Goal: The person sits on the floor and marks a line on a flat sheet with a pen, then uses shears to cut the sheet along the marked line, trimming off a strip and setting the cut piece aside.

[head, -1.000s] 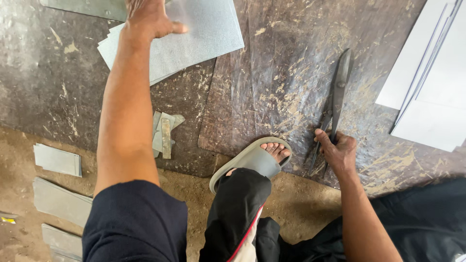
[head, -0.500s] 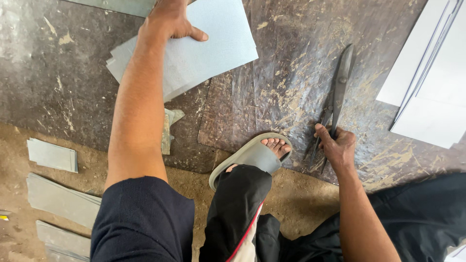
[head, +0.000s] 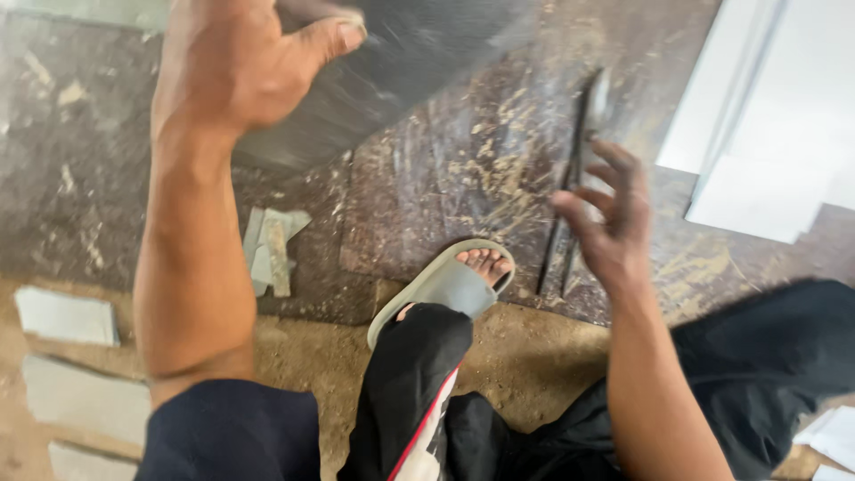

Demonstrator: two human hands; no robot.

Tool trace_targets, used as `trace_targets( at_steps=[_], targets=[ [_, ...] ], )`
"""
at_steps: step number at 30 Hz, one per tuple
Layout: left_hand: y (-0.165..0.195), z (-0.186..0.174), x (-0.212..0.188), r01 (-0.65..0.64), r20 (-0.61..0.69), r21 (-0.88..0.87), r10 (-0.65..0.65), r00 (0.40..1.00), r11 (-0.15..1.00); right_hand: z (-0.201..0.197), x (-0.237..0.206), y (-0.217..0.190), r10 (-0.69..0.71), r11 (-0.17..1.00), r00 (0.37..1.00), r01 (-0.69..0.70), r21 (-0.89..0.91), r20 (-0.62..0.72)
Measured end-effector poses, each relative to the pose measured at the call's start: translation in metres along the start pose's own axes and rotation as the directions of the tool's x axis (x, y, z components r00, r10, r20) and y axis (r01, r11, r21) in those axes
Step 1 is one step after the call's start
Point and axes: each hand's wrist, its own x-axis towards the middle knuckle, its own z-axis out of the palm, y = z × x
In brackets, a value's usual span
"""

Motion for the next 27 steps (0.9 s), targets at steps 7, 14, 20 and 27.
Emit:
trace_targets(
  at_steps=[7,14,20,27],
  targets=[
    [0.106,0.089,0.021,-0.495,-0.508,-0.550,0.201,0.838,0.673,0.033,0.033,-0.033,-0.466,0.884,0.883,0.467,-0.003,-0.061],
    [0.089,0.160,-0.008,-0.482,-0.542,-0.603,0.117,0.833,0.635,0.024,0.044,0.007,-0.629,0.767,0.771,0.595,-0.240,-0.100],
    [0.063,0.222,-0.032,-0.209,-0.334,-0.771,-0.102,0.937,0.601,0.039,0.052,0.049,-0.569,0.819,0.812,0.574,0.005,-0.131],
    [0.062,0.261,-0.034,-0.158,-0.347,-0.756,-0.184,0.920,0.635,0.054,0.059,0.056,-0.518,0.852,0.853,0.521,0.059,-0.055]
  ],
)
